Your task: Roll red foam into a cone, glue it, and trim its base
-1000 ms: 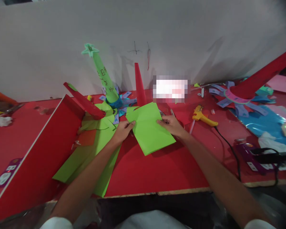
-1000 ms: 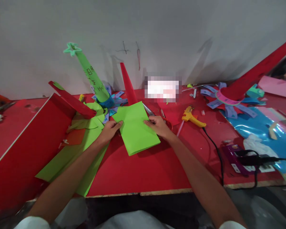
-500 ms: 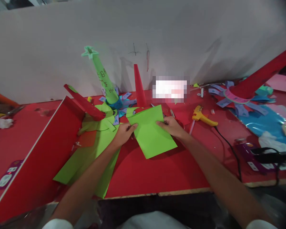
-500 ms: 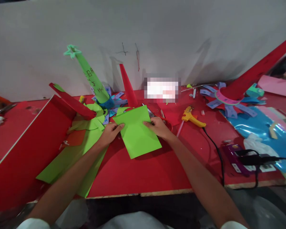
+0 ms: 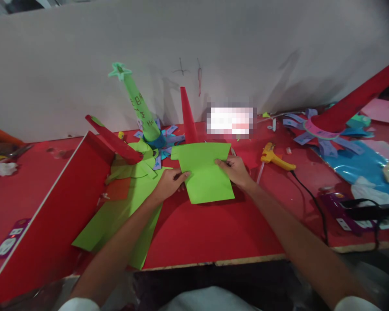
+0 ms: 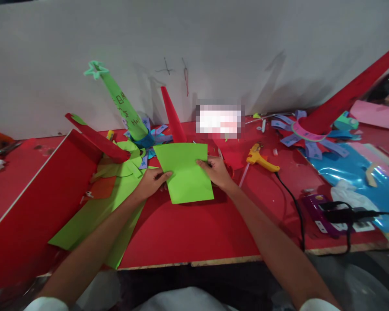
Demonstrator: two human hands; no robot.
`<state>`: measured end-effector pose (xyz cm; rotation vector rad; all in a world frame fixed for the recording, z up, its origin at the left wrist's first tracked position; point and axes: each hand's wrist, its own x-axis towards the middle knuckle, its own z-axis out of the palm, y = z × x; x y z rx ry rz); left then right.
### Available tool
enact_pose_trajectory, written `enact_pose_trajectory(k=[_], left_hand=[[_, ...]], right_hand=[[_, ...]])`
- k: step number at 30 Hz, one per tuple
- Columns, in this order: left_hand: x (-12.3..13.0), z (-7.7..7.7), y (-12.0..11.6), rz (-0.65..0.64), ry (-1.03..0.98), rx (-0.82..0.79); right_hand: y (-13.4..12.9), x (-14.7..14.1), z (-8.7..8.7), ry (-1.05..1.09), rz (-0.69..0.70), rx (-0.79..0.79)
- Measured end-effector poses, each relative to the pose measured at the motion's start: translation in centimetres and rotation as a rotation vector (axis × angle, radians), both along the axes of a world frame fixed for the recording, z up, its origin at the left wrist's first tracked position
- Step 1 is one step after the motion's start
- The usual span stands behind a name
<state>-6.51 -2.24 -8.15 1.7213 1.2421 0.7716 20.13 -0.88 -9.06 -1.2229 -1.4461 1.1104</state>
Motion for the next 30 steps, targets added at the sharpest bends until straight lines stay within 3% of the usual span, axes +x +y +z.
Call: enact_pose_trajectory(k=[5, 10, 30], left_hand=[[0.22, -0.12, -0.55, -0.125, 0.016, -0.054], [0.23, -0.04, -0.41, -0.224, 0.033, -0.125], [0.07, -0.09, 0.03, -0.296, 0.092, -0.018]], right_hand=[[-0.23, 0.02, 0.21, 0.065, 0.038, -0.027], [-0.24, 0.07, 0.00, 0.051, -0.014, 0.000], [0.03, 0.55, -0.20, 0.021, -0.137, 0.042]])
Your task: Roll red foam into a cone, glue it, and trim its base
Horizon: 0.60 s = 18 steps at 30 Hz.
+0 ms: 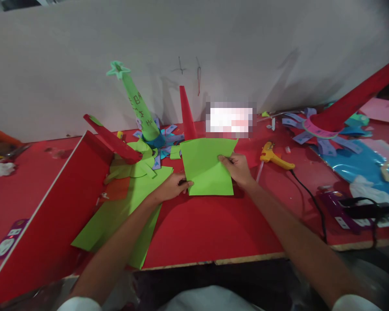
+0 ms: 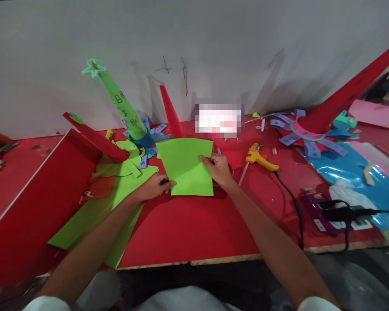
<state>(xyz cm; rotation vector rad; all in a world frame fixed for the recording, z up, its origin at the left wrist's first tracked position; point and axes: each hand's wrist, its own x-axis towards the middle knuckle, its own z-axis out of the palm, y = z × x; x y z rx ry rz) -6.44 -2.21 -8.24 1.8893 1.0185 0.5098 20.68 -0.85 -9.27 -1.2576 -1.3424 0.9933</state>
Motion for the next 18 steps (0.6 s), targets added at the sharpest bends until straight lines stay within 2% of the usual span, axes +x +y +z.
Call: enact_pose_trajectory(k=[3, 9, 13, 18], left_hand=[[-0.1, 0.1, 0.0, 0.017, -0.064, -0.078], [-0.1, -0.3, 0.4, 0.222, -0.258, -0.121], [-0.2, -0.5, 0.7, 0.355, -0.344, -0.111], [0.0, -0.6, 0.7, 0.413, -0.368, -0.148]], right_hand=[[0.3, 0.3, -0.2, 0.041, -0.061, 0.020], [1.0, 0.5, -0.2, 0.212, -0.204, 0.037], [1.1, 0.5, -0.2, 0.228, -0.215, 0.035], [1.1, 0.5, -0.4, 0.225, -0.194, 0.031]])
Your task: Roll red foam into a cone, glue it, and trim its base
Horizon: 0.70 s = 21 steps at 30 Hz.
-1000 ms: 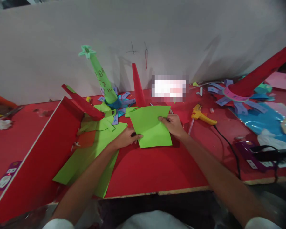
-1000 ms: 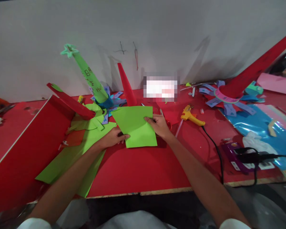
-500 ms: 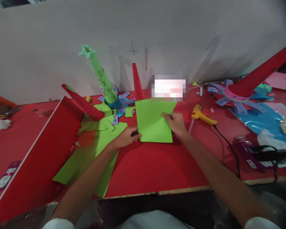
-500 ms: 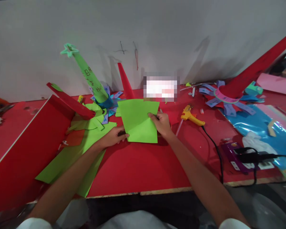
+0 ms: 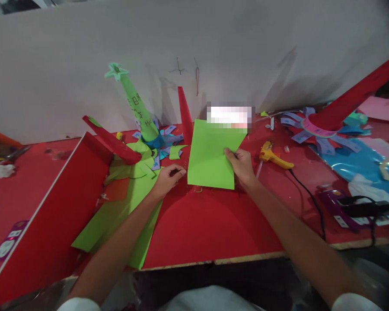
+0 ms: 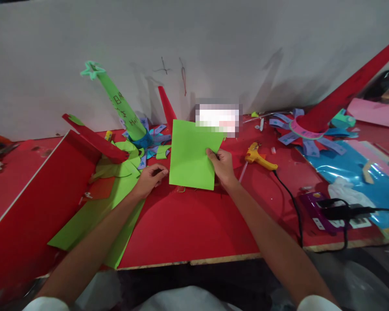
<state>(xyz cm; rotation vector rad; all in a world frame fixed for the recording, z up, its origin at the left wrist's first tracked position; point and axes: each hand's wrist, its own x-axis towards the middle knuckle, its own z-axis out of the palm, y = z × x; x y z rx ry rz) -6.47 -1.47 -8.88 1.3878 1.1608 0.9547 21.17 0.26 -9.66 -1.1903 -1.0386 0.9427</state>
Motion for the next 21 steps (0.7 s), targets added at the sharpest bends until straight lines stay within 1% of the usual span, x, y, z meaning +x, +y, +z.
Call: enact_pose_trajectory(k=[4, 8, 10, 12, 15, 18, 21], left_hand=[[0.0, -0.1, 0.0, 0.014, 0.009, 0.024], [0.0, -0.2, 0.0, 0.007, 0.036, 0.082], [0.1, -0.2, 0.0, -0.020, 0.058, 0.117], [0.1, -0.3, -0.1, -0.074, 0.097, 0.163], [0.2, -0.7, -0.1, -0.130, 0.161, 0.224], [0.1, -1.1, 0.1, -0.078, 0.204, 0.255], [0.0, -1.1, 0.2, -0.040, 0.212, 0.259]], right_hand=[[-0.1, -0.1, 0.1, -0.010, 0.021, -0.001], [-0.2, -0.2, -0.1, -0.086, 0.049, 0.015], [-0.2, -0.2, -0.3, -0.139, 0.064, 0.019], [-0.3, -0.1, -0.5, -0.180, 0.088, 0.025], [-0.3, 0.0, -0.7, -0.208, 0.103, 0.036], [-0.3, 0.0, -0.6, -0.205, 0.091, 0.039], [-0.3, -0.1, -0.5, -0.181, 0.087, 0.046]])
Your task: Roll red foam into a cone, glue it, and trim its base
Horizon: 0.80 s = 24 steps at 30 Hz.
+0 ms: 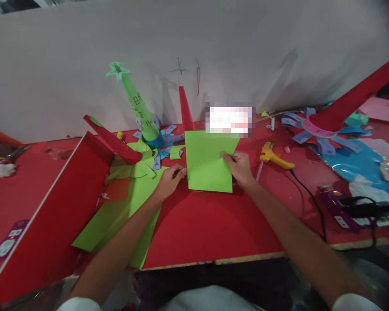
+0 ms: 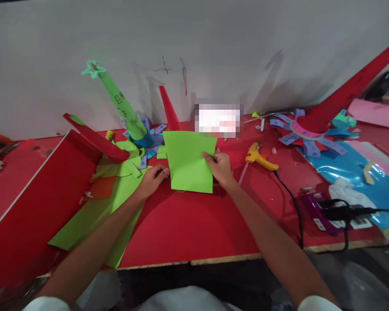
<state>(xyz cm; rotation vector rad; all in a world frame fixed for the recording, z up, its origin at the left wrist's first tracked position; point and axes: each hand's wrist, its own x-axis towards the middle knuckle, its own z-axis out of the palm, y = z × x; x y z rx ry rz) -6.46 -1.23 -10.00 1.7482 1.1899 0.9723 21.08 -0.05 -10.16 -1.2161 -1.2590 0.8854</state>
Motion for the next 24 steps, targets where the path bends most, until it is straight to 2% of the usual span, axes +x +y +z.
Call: enact_pose_trajectory(k=[10, 19, 24], left_hand=[[0.10, 0.44, -0.04, -0.001, -0.013, -0.029], [0.15, 0.36, -0.38, 0.010, -0.154, -0.126], [0.11, 0.61, -0.52, 0.005, -0.003, -0.054]], right_hand=[[-0.08, -0.06, 0.06, 0.048, -0.015, -0.028], [-0.08, -0.10, 0.12, 0.041, -0.003, -0.043], [-0.19, -0.15, 0.32, 0.020, 0.013, -0.056]])
